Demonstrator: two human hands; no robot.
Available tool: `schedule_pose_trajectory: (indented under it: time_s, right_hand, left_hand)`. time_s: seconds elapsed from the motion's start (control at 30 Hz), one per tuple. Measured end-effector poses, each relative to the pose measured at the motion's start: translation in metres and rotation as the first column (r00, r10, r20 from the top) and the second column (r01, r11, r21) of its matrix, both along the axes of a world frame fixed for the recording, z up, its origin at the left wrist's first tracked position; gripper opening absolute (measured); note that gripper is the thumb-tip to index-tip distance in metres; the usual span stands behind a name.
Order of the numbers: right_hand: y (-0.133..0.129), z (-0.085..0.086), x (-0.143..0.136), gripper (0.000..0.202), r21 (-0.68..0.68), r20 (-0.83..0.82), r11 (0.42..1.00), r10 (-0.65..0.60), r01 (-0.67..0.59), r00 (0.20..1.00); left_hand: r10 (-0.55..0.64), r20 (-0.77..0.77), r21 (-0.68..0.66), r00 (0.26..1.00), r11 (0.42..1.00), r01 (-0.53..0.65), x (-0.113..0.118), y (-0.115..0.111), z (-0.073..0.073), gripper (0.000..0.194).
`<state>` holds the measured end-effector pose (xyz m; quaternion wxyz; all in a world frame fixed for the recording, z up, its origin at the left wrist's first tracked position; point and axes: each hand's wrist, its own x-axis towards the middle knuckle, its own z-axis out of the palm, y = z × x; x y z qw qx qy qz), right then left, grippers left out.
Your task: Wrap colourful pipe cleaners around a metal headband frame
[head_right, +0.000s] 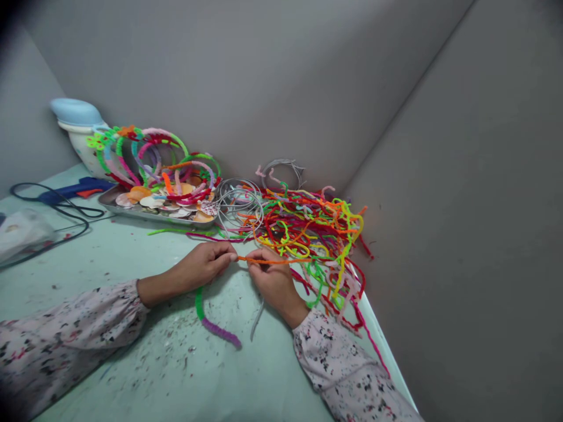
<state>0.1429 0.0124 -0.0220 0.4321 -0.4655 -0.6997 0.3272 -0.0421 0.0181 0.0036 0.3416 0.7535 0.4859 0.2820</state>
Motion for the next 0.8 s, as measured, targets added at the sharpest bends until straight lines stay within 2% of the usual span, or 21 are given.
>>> schedule_pose_trajectory:
  time_s: [0.2,0.37,0.57,0.8]
  right_hand:
    - [0.0005,0.0004,0.0045,0.010,0.056,0.035,0.996,0.063,-0.065,0.997]
    - [-0.0009,-0.0004,0.0037,0.011,0.100,0.083,0.993,0.055,-0.064,0.995]
    - [-0.0023,-0.0020,0.0023,0.011,0.118,0.120,0.993,0.015,-0.030,0.993]
    - [-0.0014,-0.0019,0.0043,0.011,0.145,0.121,0.988,0.030,-0.047,0.992]
  left_hand:
    - [0.000,0.030,-0.086,1.000,0.996,0.002,-0.0001,0.0001,-0.0001,0.026]
    - [-0.009,0.085,-0.196,0.996,0.980,0.026,-0.0017,0.0006,-0.0020,0.027]
    - [-0.009,0.110,-0.230,0.994,0.973,0.034,-0.0027,0.0033,-0.0051,0.029]
    - [-0.005,0.168,-0.245,0.986,0.968,0.047,-0.0022,0.0014,-0.0077,0.029]
